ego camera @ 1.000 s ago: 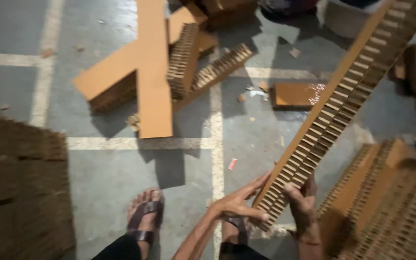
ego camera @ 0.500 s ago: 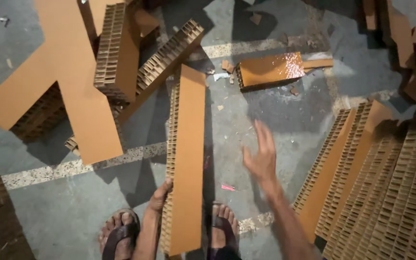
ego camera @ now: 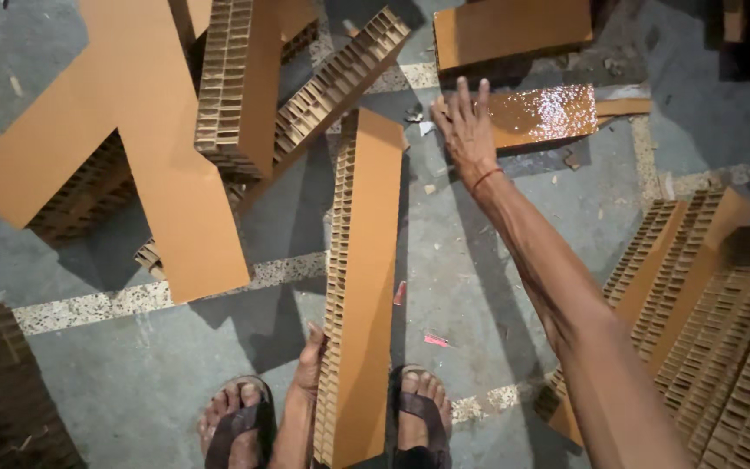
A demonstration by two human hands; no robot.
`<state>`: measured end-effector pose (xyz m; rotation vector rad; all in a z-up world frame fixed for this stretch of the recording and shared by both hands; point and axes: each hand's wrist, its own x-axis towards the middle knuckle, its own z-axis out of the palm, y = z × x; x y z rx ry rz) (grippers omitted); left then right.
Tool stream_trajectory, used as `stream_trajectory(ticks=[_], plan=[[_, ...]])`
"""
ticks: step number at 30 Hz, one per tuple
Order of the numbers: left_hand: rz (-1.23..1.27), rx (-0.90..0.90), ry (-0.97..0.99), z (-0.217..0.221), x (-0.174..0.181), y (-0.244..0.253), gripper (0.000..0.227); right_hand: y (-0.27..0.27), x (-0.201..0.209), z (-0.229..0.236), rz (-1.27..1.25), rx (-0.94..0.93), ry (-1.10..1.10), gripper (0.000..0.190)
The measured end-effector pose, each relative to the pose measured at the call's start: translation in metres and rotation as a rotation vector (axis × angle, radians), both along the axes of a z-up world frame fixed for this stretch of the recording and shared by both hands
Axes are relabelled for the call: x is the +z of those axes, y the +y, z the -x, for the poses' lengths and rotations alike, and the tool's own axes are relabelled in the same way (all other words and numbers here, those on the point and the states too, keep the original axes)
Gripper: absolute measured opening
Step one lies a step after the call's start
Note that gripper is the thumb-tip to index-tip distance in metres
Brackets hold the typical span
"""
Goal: The person sits on the floor and assembles cardboard packaging components. They pick up a long, honeycomb-structured cardboard piece and attach a flat cardboard flap to it. The person repeats this process, stacking the assembled units on the floor.
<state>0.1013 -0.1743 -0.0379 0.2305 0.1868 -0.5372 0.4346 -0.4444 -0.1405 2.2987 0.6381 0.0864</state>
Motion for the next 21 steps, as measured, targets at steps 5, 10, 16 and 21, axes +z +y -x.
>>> stream_trajectory(ticks=[5,10,16,21], plan=[[0.05,-0.014,0.002,0.003,0.005,0.006,0.116,0.006,0.016,0.011,0.088,-0.051,0.084,0.063],[0.068,0.0,-0.003,0.021,-0.021,0.009,0.113,0.016,0.12,0.066,-0.139,-0.003,0.048,0.104],[-0.093,-0.051,0.134,0.05,-0.086,-0.003,0.074,-0.036,0.291,0.165,-1.173,-0.218,-0.031,0.08],[-0.117,0.002,0.125,0.049,-0.069,-0.044,0.059,-0.047,0.285,0.255,-2.272,-0.138,0.279,0.042]])
